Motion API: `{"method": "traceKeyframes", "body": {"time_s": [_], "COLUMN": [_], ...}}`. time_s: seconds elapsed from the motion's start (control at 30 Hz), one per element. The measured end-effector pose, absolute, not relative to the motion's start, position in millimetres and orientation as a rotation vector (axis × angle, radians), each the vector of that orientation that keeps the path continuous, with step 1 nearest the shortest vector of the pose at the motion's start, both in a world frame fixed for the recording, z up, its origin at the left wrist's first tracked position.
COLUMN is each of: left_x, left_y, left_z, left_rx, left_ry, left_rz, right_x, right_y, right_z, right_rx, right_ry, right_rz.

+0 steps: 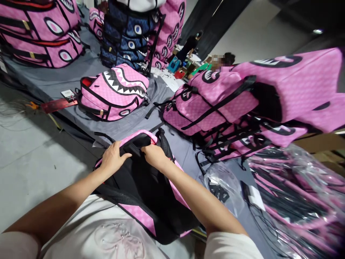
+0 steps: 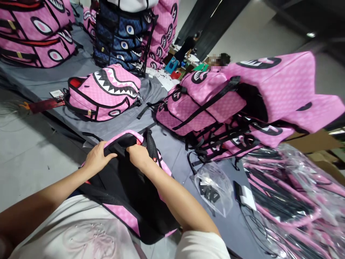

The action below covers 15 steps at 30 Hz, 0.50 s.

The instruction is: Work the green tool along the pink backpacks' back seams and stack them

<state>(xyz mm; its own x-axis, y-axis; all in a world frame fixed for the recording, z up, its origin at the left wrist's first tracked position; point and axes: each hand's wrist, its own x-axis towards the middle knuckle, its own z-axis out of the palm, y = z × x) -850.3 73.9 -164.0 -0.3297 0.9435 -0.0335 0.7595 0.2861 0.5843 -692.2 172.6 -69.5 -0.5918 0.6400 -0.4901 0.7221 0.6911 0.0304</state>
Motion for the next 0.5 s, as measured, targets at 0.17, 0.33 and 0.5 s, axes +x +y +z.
{"method": "traceKeyframes", "body": {"time_s": [0.17,0.33,0.5], "left_x": [-855,-857,-859], "left_y": [71,69,70], "left_z": [-175,-175,-177], "left_rx": [1.552,1.577,1.592], "left_ry": [2.173,2.129,2.096], "left_rz": [0.775,0.809,0.834], "right_x": [-692,-706,-725], "right_y": [167,167,173], "right_z": [-62,-69,-74], "right_rx": [1.061,1.124,1.119], "right_ry": [2.458,2.626,2.651], "right_rz": [-0.194,-0.467,-0.515]}}
